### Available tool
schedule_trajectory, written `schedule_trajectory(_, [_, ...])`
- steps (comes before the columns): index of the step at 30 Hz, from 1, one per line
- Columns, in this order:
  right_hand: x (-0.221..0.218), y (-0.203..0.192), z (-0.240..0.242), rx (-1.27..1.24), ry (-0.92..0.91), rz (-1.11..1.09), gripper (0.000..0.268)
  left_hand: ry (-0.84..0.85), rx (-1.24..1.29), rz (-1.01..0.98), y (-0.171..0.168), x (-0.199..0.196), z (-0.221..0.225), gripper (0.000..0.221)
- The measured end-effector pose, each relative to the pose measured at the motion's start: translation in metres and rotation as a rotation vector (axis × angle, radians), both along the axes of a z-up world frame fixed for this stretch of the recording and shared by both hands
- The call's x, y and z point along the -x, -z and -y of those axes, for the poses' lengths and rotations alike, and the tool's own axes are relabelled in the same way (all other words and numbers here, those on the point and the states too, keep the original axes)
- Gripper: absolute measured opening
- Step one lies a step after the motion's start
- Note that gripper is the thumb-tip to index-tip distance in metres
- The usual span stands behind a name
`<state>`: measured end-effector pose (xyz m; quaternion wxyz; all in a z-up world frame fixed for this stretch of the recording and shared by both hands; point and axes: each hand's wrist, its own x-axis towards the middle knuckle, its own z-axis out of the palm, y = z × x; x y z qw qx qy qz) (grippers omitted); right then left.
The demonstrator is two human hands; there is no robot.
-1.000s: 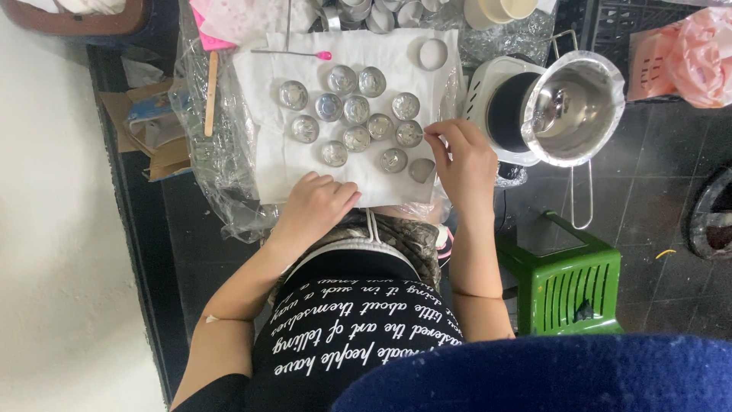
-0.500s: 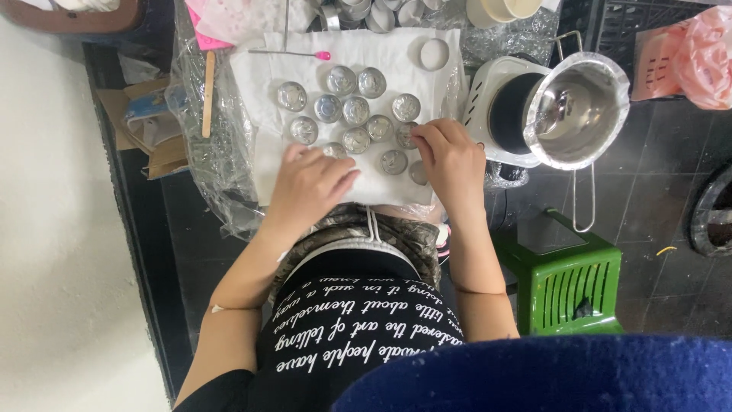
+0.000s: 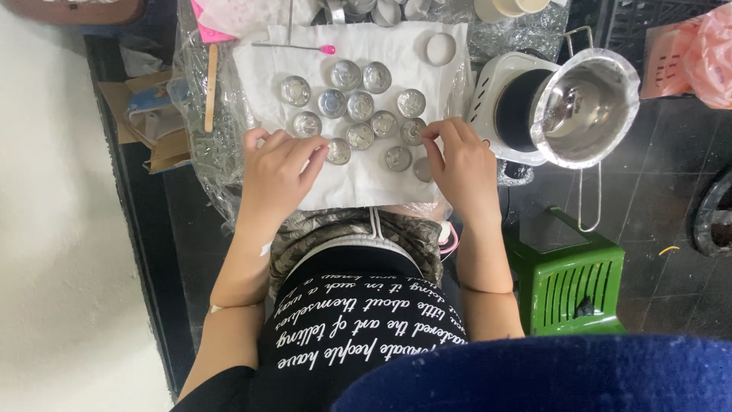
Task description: Preparing tea light candle containers by placing wicks and pouring melted wax.
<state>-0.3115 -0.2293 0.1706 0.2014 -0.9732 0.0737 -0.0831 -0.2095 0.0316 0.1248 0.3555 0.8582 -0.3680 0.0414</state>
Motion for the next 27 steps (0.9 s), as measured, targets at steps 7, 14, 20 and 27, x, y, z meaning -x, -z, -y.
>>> schedule_trajectory(7, [-0.007,-0.004,-0.012,-0.205,0.021,-0.090,0.012,-0.019,-0.034,0.005,0.007,-0.005,-0.005,0.009])
schedule_trajectory(14, [-0.025,-0.001,-0.028,-0.370,-0.056,-0.094,0.015,-0.077,-0.034,0.006,0.008,-0.007,-0.015,0.005])
schedule_trajectory(20, [-0.043,0.011,-0.048,-0.369,-0.190,-0.129,0.014,-0.114,-0.028,0.015,0.007,-0.008,-0.024,0.005])
schedule_trajectory(27, [-0.060,0.016,-0.054,-0.300,-0.263,-0.082,0.010,-0.118,-0.032,0.010,0.008,-0.008,-0.028,0.005])
